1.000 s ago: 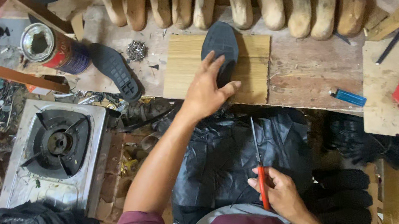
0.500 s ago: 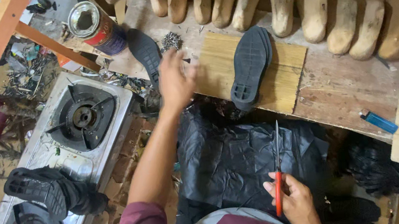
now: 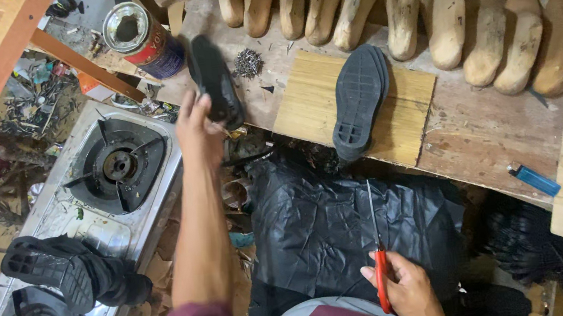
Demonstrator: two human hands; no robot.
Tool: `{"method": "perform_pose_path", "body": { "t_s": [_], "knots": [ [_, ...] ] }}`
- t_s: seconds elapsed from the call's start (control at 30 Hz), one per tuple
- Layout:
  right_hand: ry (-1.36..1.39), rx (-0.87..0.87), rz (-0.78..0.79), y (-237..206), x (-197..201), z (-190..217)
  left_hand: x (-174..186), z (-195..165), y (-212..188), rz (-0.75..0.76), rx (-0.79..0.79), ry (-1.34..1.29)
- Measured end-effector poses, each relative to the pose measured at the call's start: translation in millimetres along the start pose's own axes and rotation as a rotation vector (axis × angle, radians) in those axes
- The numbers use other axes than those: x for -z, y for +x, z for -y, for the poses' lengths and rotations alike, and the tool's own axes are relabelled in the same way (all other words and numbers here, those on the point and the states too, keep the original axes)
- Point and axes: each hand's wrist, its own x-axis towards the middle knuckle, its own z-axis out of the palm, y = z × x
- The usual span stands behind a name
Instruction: The person sits on the floor of a shoe workshop and trims the edges of black rubber shoe soles with red-handled scissors. They periodically hold a sole against a wooden shoe last to check the fit, then continue trimming the excess rubber around the edges and set finished soles aside.
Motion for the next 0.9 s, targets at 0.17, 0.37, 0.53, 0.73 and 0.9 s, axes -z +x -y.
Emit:
{"method": "perform_pose_path", "body": {
  "t_s": [0.17,0.37,0.53,0.73,0.9],
  "knots": [
    [-0.058,-0.145,0.036,4,-3,10,30,29,-89,0.339,0.234,-0.18],
    [-0.273,-0.008,0.099,-3,-7,30,23,52,-153,0.285,0.349,-0.218],
    [-0.217,0.124,0.168,-12,-3,47,19,49,-175,0.281,0.319,-0.243],
    [-0.292,0.26,0.17,-18,1,53,25,57,-195,0.335,0.36,-0.208],
    [-0.257,0.204,0.222,-14,5,51,41,68,-203,0.324,0.372,-0.184]
  ]
}}
